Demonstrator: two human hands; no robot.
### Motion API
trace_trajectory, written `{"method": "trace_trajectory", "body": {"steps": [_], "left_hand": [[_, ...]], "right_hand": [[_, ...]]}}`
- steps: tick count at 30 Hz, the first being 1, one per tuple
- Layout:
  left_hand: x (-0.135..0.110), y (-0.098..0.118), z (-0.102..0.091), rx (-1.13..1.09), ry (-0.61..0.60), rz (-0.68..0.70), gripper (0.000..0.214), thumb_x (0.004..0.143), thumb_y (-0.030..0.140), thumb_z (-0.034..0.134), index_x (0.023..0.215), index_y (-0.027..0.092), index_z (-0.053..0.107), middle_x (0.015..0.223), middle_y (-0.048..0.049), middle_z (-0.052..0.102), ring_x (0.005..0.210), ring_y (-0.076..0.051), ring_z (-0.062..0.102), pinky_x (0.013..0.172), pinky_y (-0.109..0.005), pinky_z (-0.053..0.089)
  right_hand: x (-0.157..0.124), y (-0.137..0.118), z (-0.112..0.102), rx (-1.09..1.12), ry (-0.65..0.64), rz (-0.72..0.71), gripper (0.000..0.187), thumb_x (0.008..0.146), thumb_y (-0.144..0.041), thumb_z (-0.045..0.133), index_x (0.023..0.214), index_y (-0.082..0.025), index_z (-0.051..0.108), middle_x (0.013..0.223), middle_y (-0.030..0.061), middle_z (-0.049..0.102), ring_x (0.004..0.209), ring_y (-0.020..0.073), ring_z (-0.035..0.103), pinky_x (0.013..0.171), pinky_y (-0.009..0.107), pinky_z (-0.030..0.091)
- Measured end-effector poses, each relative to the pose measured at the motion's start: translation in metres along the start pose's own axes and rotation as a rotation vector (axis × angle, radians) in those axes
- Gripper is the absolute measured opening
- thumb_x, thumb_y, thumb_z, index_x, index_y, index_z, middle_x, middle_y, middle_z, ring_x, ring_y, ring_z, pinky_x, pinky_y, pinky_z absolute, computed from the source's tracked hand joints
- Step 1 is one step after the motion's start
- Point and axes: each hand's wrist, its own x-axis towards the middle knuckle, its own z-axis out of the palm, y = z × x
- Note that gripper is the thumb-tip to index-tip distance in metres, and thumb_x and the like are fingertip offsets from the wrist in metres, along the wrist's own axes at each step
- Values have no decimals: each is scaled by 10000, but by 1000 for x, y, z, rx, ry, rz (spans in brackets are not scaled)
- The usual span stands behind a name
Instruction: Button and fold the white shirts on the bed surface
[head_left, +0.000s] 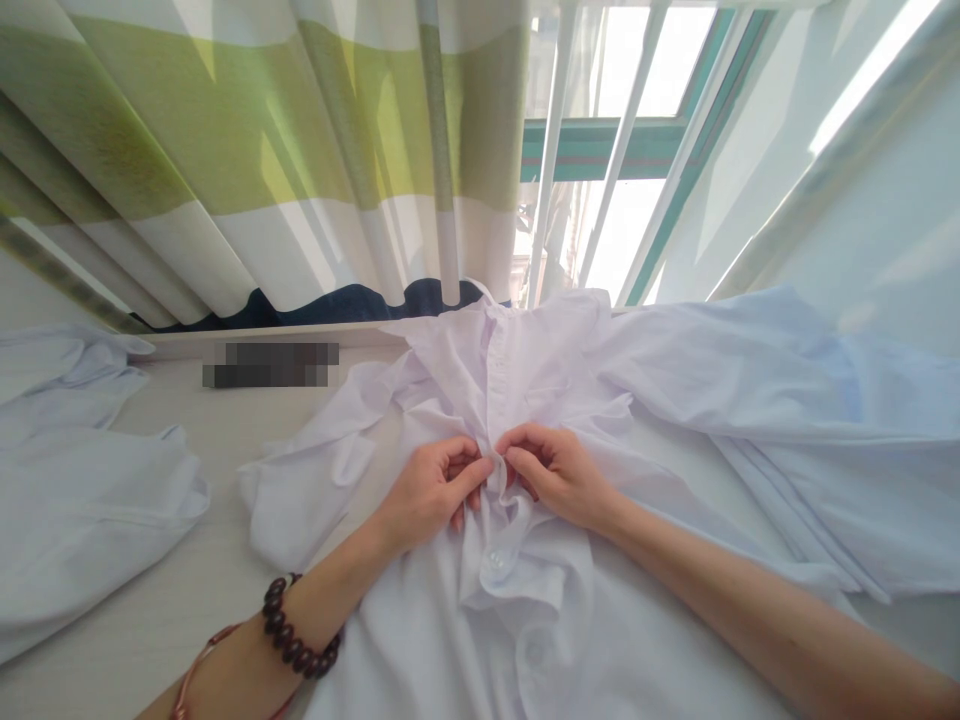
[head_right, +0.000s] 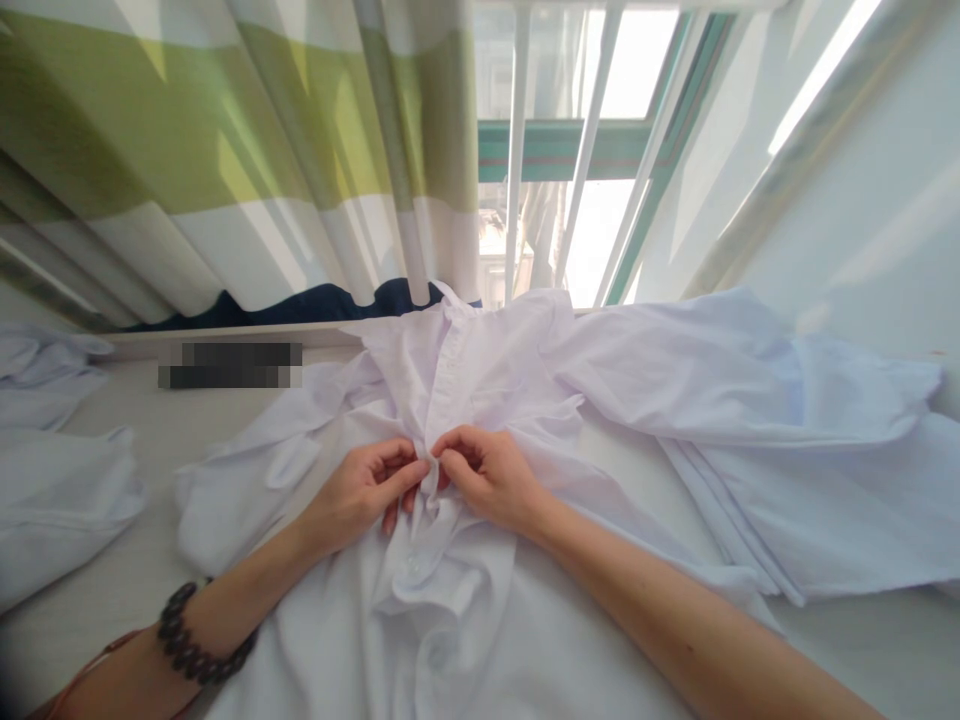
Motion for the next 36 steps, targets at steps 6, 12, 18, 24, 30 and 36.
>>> {"method": "trace_trajectory", "body": {"steps": [6,12,18,24,30,36], "left_hand": [[0,-4,-2,-31,-6,12,261,840,403,615,745,163,575,520,51,571,354,-62,468,352,-165,369],[0,-6,-2,-33,-14,38,261,857,400,606,745,166,574,519,53,570,354,-63,469,352,-166,368],[0,-6,-3,-31,-18,55,276,872,388,584,708,170,547,523,54,570,348,-59,473,362,-166,359],[0,-6,-3,-8,-17,46,289,873,414,583,714,176,544,525,55,563,355,-62,461,362,-171,361],[-1,-6,-2,8,-8,32,293,863,440,597,738,179,555,528,56,560,366,-67,460,368,-179,369],[-1,-7,-3,-18,-25,36,305,860,451,597,738,176,551,531,51,564,362,-66,459,366,-182,365]], "right_hand": [[1,1,0,15,-53,44,74,809,-195,544,870,-171,579,608,-36,618,480,67,481,443,177,359],[3,-1,-2,39,-90,99,84,833,-253,576,856,-172,581,607,-34,619,473,63,474,430,171,354],[4,-4,-5,89,-109,150,137,863,-302,567,829,-171,587,592,-37,607,439,56,442,406,174,325],[4,1,-7,109,-141,167,144,854,-319,603,833,-177,589,598,-38,616,444,56,446,419,174,339],[6,0,-9,128,-174,195,217,821,-383,643,829,-174,585,594,-34,624,440,61,446,429,186,358],[6,-6,-10,94,-193,207,248,841,-417,614,811,-174,569,586,-37,601,446,56,443,428,179,354]]}}
